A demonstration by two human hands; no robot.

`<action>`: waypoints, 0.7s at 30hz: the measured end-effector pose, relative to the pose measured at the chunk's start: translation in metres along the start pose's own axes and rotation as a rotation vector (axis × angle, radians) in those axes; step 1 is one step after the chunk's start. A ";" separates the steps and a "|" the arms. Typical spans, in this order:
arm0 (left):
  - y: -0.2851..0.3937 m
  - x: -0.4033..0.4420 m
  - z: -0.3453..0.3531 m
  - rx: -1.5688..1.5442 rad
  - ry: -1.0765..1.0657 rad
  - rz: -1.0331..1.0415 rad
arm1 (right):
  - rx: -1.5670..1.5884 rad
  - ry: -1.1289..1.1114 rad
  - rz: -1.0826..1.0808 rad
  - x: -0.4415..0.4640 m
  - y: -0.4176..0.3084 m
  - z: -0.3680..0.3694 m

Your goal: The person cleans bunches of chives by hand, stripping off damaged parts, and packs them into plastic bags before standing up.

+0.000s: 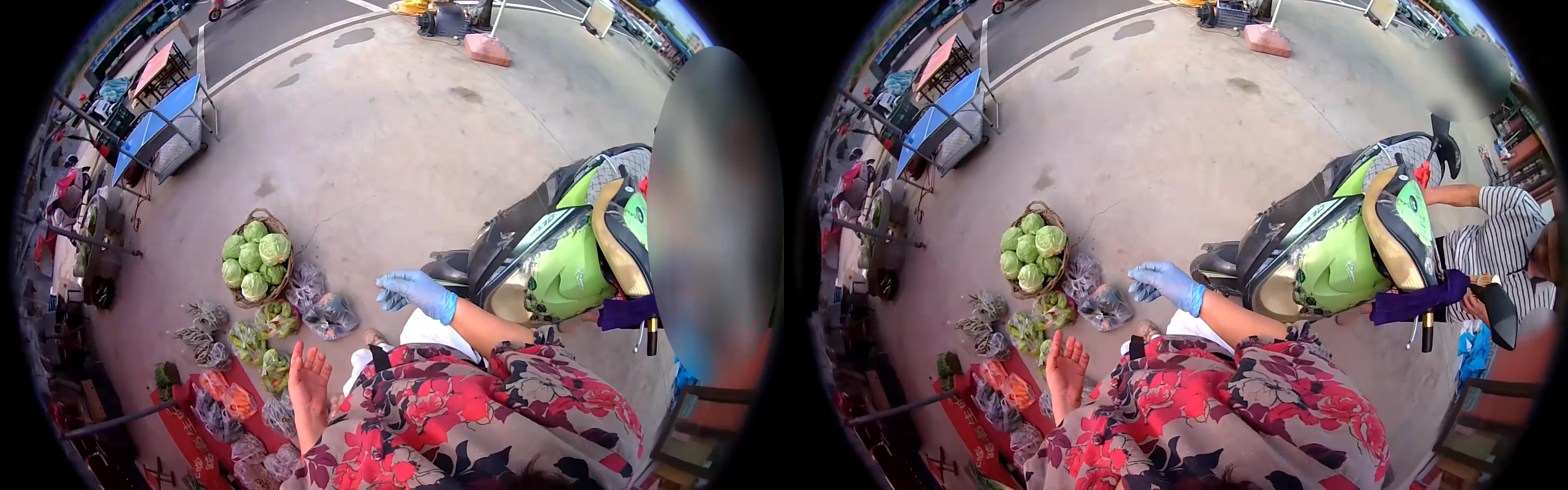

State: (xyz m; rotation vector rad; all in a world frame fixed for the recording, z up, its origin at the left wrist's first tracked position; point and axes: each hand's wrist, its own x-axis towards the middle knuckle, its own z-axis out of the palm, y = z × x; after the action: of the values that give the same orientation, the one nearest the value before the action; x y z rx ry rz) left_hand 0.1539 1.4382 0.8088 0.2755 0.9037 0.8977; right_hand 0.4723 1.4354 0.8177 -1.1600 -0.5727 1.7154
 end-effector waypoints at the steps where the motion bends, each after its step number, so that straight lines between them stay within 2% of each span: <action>1: 0.017 0.026 0.012 0.049 -0.054 -0.051 | 0.037 0.080 -0.040 0.000 -0.007 -0.005; 5: 0.058 0.120 0.091 0.212 -0.279 -0.200 | 0.218 0.321 -0.183 -0.006 -0.036 -0.031; 10: 0.037 0.210 0.191 0.298 -0.536 -0.336 | 0.419 0.483 -0.321 -0.013 -0.050 -0.072; 11: 0.030 0.220 0.208 0.305 -0.560 -0.375 | 0.411 0.570 -0.289 -0.012 -0.058 -0.074; 13: 0.022 0.228 0.238 0.315 -0.593 -0.452 | 0.467 0.573 -0.318 -0.009 -0.066 -0.077; 21: 0.017 0.304 0.285 0.411 -0.706 -0.671 | 0.403 0.676 -0.362 0.038 -0.123 -0.098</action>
State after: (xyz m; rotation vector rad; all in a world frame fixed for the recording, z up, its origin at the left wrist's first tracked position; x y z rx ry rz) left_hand 0.4558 1.7259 0.8221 0.5575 0.4461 -0.0396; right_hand 0.6110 1.5112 0.8540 -1.1620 -0.0070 0.9795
